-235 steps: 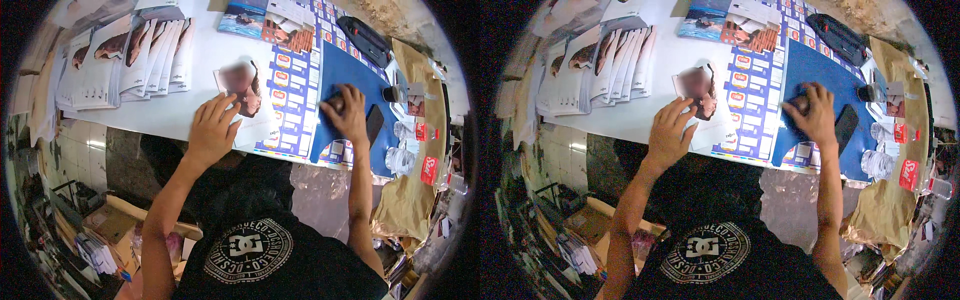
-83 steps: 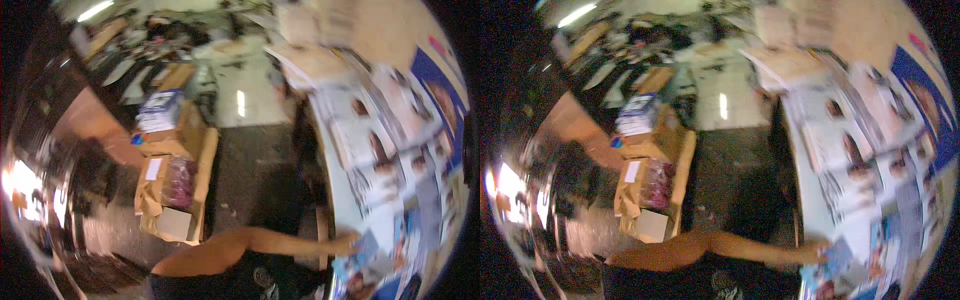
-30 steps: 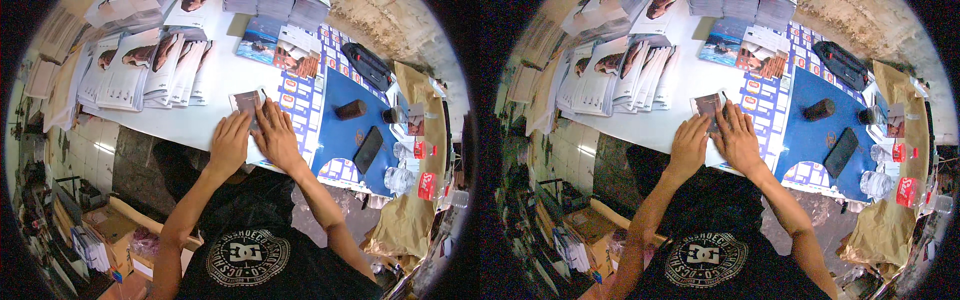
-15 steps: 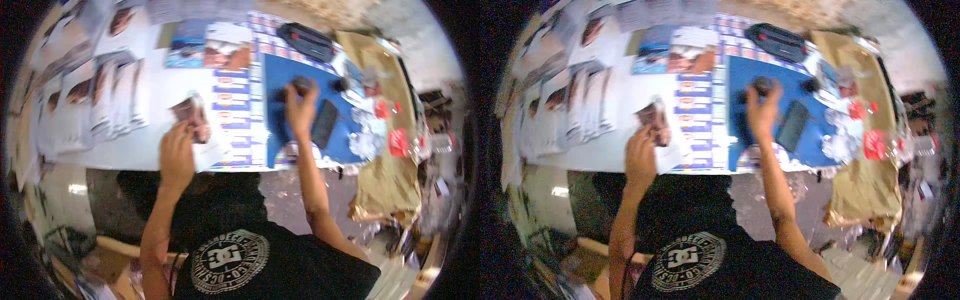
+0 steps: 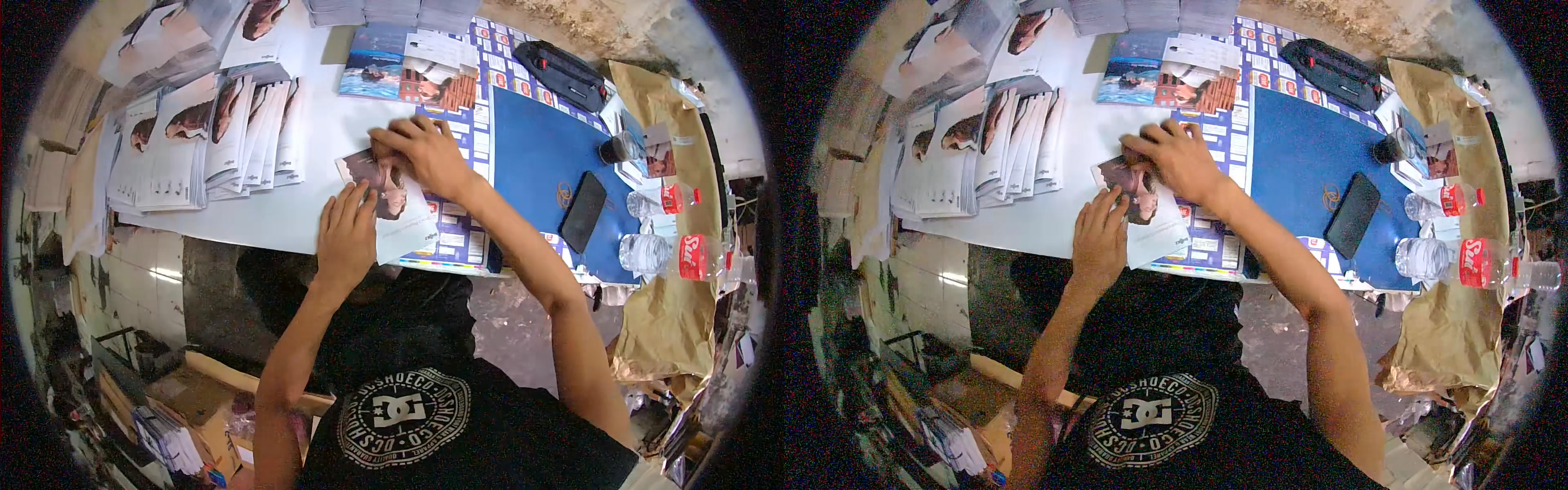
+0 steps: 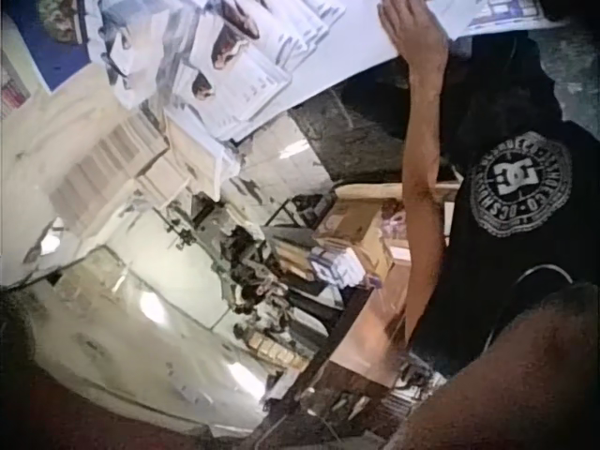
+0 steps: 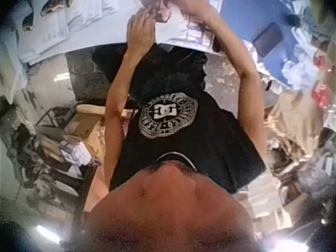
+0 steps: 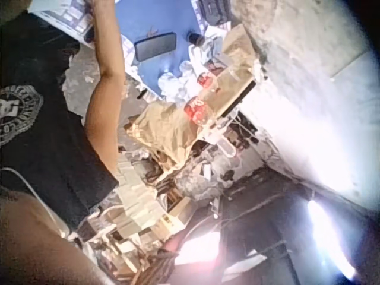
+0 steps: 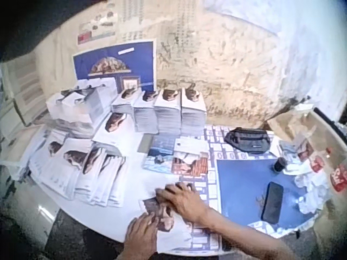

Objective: Manually folding printed brochures at a workstation.

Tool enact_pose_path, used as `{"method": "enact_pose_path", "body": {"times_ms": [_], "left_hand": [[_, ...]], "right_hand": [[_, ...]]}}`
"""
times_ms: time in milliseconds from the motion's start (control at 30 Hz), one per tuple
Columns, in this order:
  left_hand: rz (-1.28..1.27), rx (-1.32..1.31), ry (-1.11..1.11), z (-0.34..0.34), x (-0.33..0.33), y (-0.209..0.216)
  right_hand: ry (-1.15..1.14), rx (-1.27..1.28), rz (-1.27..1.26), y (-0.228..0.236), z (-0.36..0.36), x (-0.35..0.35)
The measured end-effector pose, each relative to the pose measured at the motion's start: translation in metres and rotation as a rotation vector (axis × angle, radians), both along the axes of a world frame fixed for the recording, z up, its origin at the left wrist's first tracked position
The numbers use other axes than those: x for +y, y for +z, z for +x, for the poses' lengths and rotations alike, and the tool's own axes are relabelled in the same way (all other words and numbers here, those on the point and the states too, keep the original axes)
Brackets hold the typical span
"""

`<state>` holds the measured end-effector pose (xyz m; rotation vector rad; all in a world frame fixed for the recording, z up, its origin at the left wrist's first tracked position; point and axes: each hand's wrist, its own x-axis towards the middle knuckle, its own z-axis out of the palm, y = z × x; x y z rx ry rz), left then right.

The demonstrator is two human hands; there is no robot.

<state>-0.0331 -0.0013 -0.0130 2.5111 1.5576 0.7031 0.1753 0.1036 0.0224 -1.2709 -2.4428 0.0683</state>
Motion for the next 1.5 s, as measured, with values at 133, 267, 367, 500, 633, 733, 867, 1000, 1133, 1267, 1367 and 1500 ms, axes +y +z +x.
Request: {"method": "enact_pose_path", "body": {"times_ms": [133,267,367,500,633,733,867,1000,1133,1267,1367,1500], "left_hand": [[-0.006,-0.018,-0.006,0.0,0.001,0.002],[-0.013,-0.025,0.021,-0.001,0.001,0.0],[0.002,-0.016,0.002,-0.001,0.004,0.002],[-0.122,-0.025,0.016,0.002,0.01,0.027],[-0.077,0.013,-0.174,0.036,-0.004,0.052],[-0.219,0.148,-0.275,0.039,-0.051,0.029],[-0.155,-0.124,-0.248,-0.001,-0.063,0.049],[0.185,-0.216,0.119,-0.07,-0.03,0.128],[0.493,-0.221,0.082,-0.121,0.018,0.148],[0.066,-0.084,0.113,-0.163,0.073,0.093],[0.045,-0.159,0.038,-0.135,0.084,0.087],[0.171,-0.263,-0.179,-0.044,0.131,0.109]], "right_hand": [[0.02,0.002,0.049,-0.007,-0.008,0.022],[0.069,0.08,0.026,0.002,0.006,-0.035],[0.066,0.011,-0.079,0.005,0.029,-0.11],[0.084,0.038,-0.161,0.01,0.051,-0.158],[-0.15,0.211,-0.158,-0.009,0.096,-0.137],[-0.534,0.12,0.118,-0.008,0.113,-0.113],[-0.73,0.037,0.226,-0.025,0.126,-0.105],[-0.713,0.022,0.194,-0.024,0.124,-0.109],[-0.724,0.014,0.202,-0.022,0.124,-0.106],[-0.735,0.012,0.199,-0.026,0.128,-0.104],[-0.749,0.04,0.194,-0.032,0.138,-0.103],[-0.789,0.076,0.283,-0.021,0.128,-0.106]]}}
